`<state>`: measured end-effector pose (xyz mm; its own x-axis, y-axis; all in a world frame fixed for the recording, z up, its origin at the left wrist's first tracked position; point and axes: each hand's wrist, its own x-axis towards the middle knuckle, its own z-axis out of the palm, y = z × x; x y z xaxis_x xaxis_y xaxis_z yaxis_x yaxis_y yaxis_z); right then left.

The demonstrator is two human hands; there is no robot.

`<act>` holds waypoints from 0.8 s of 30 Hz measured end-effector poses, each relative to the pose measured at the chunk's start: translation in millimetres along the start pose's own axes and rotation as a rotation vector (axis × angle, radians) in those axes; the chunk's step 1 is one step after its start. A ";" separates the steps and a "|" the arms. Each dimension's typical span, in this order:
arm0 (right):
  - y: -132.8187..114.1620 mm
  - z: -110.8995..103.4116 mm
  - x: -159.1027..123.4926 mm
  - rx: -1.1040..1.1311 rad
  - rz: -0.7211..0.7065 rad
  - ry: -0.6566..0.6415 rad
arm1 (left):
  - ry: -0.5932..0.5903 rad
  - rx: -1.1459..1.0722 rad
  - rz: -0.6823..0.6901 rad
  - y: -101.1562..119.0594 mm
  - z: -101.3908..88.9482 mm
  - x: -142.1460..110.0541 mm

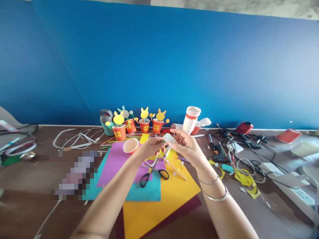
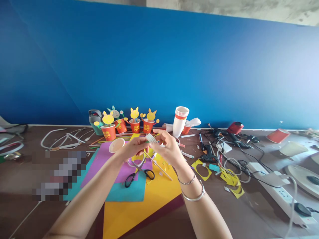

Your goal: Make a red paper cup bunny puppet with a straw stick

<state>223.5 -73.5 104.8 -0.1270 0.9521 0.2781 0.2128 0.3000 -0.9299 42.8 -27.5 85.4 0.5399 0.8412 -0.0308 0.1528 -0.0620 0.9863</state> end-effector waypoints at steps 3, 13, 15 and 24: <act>-4.8 0.6 -3.6 -0.096 -0.076 -0.025 | 0.080 -0.055 0.032 -0.2 -1.2 0.1; -3.8 -2.3 -2.3 -0.342 -0.088 0.074 | 0.149 -0.159 0.095 4.4 7.9 -0.8; -5.5 -1.4 -3.5 -0.344 -0.065 0.096 | 0.154 -0.173 0.088 4.9 10.3 -1.0; -10.3 4.8 -5.9 -0.432 -0.185 0.177 | 0.179 -0.220 0.084 2.3 19.8 -1.8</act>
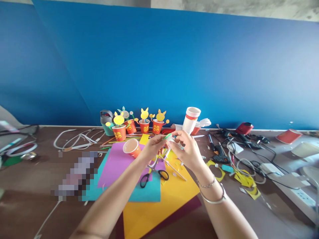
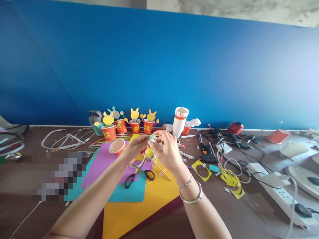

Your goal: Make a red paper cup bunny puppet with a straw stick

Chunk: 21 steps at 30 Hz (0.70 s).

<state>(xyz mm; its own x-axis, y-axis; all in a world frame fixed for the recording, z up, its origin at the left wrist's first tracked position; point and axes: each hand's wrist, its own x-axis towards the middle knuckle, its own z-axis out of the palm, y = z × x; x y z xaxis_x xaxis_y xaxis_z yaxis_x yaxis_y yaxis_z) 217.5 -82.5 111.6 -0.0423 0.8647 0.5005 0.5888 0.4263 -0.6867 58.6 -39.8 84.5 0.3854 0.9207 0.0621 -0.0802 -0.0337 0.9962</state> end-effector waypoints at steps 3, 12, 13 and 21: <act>1.0 -0.3 -0.3 -0.014 -0.082 -0.036 | -0.042 -0.050 -0.003 0.6 0.0 -0.5; 1.5 -2.9 -2.3 -0.067 -0.239 -0.140 | -0.022 -0.189 -0.030 7.0 -5.1 -1.1; 1.3 -2.9 -2.6 -0.079 -0.247 -0.146 | -0.025 -0.174 -0.028 7.0 -5.4 -0.8; -1.5 2.3 -4.5 -0.172 -0.253 -0.091 | 0.219 0.193 0.186 2.5 -2.7 1.2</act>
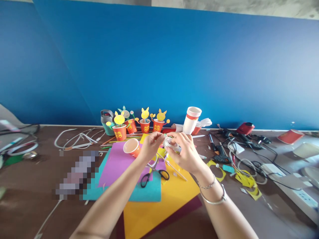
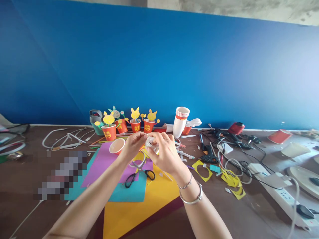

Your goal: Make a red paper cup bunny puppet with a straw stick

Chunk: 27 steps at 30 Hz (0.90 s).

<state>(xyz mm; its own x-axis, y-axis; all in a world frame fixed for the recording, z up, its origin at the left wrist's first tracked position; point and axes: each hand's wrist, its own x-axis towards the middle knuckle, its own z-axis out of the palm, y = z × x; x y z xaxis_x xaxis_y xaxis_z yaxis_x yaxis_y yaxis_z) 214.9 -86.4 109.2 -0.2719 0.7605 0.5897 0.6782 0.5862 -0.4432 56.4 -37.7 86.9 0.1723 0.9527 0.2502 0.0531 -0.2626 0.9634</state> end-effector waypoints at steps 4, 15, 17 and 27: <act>0.3 2.2 0.4 -0.017 0.085 0.029 | 0.122 -0.030 0.011 4.6 3.1 -3.2; 12.9 0.4 5.5 0.149 0.162 -0.016 | -0.056 -0.495 -0.222 10.1 0.2 -2.6; 13.9 0.5 5.3 0.169 0.153 -0.006 | -0.086 -0.473 -0.208 11.4 -0.1 -3.5; 7.1 11.5 3.1 0.071 0.157 0.129 | 0.009 -0.238 -0.052 11.3 3.2 -6.2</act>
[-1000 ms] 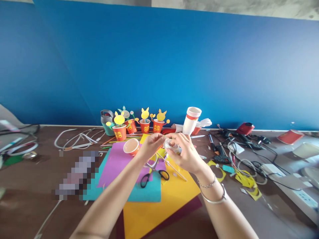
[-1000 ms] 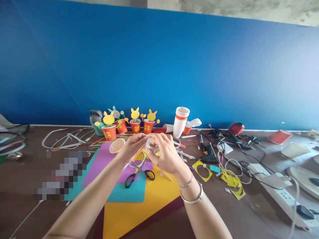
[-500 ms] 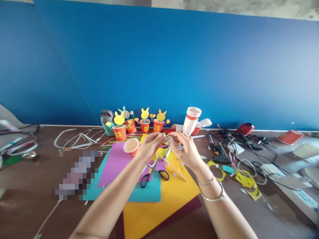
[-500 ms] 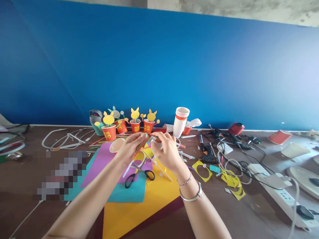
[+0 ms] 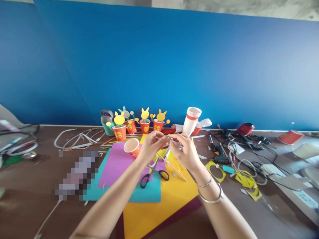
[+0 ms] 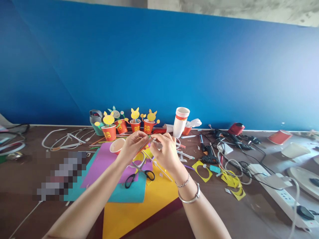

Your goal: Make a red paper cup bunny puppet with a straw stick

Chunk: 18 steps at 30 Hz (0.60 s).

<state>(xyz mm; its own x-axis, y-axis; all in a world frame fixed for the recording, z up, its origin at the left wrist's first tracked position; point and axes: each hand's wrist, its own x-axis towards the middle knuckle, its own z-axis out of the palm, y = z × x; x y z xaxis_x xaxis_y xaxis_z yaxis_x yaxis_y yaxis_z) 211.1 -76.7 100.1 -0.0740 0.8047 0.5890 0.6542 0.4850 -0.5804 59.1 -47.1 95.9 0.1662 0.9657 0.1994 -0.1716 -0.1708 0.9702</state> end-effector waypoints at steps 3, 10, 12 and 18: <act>-1.2 1.6 -1.8 -0.049 -0.019 0.038 | 0.077 0.175 0.137 -3.8 0.7 0.0; -4.2 2.0 -4.0 -0.117 -0.052 0.076 | 0.020 0.151 0.152 -9.1 2.2 0.0; -4.3 1.0 -4.0 -0.133 -0.082 0.095 | -0.013 0.105 0.120 -7.8 0.4 0.9; -4.6 -0.6 -4.2 -0.164 -0.172 0.082 | 0.008 0.242 0.167 -7.4 -4.1 3.8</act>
<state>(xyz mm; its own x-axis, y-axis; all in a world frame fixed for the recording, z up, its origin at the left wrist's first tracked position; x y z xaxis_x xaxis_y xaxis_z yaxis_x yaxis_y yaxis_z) 208.9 -82.5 100.6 -0.1376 0.6815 0.7188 0.7511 0.5449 -0.3728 57.0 -41.3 89.0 0.1477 0.9217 0.3588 0.0404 -0.3681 0.9289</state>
